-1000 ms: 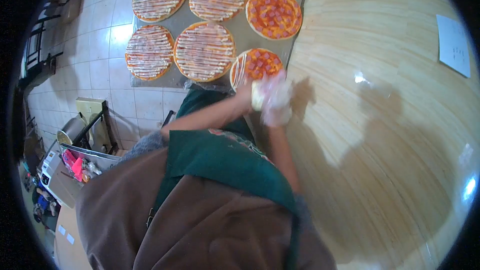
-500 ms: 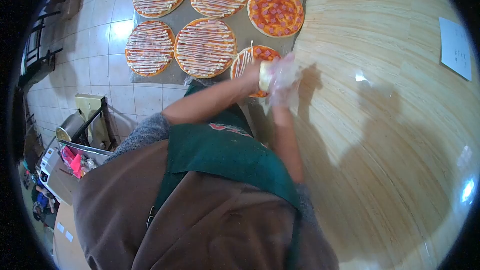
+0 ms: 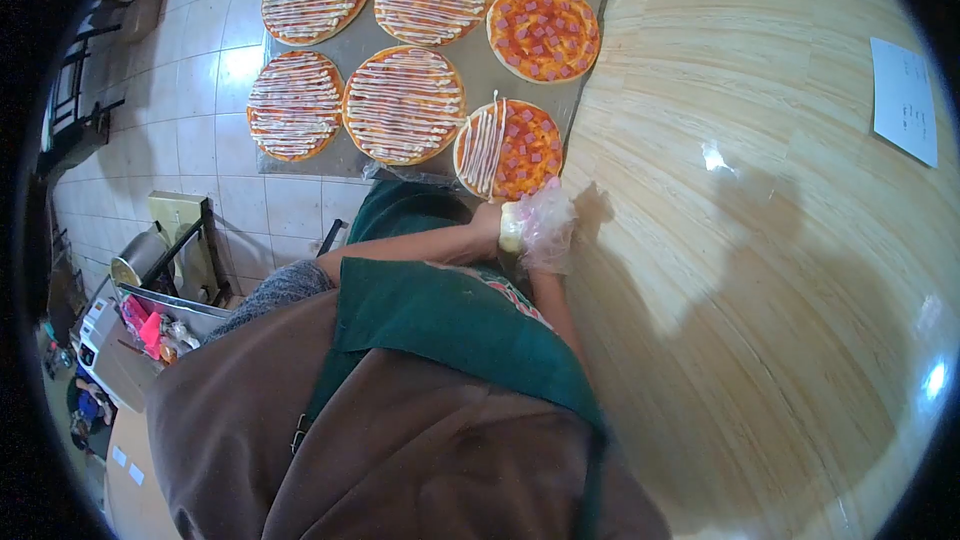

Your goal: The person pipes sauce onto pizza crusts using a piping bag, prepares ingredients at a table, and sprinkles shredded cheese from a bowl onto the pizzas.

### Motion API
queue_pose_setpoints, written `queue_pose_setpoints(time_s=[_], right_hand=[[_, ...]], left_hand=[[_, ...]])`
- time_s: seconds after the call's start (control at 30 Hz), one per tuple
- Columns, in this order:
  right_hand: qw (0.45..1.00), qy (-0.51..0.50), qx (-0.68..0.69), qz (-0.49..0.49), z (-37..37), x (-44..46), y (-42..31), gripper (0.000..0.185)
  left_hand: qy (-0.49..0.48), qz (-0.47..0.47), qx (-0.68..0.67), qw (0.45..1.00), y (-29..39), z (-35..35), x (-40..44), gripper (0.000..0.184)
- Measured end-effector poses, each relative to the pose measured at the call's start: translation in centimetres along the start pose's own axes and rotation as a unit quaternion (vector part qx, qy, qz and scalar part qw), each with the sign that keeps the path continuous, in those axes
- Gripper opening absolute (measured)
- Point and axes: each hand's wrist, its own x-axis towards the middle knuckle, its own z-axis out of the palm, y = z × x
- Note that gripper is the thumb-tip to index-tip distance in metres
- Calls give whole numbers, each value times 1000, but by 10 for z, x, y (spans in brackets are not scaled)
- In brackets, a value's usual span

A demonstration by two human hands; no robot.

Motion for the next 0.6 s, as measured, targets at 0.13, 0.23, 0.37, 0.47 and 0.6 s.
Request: queue_pose_setpoints(time_s=[0.13,0.23,0.37,0.47,0.6], right_hand=[[915,26,-341,-216,-7,41,-57,45],[910,25,-349,-220,-7,48,-53,52],[772,74,-534,-336,-16,22,25,52],[886,-18,-459,-69,-13,19,-44,49],[963,26,-253,-85,-12,22,-54,40]], left_hand=[[122,-65,63,988,46,35,71,30],[92,-71,133,984,46,23,88,31],[-42,-11,-54,998,-44,-29,47,38],[97,-121,63,986,48,42,23,23],[26,-26,301,953,21,14,70,21]])
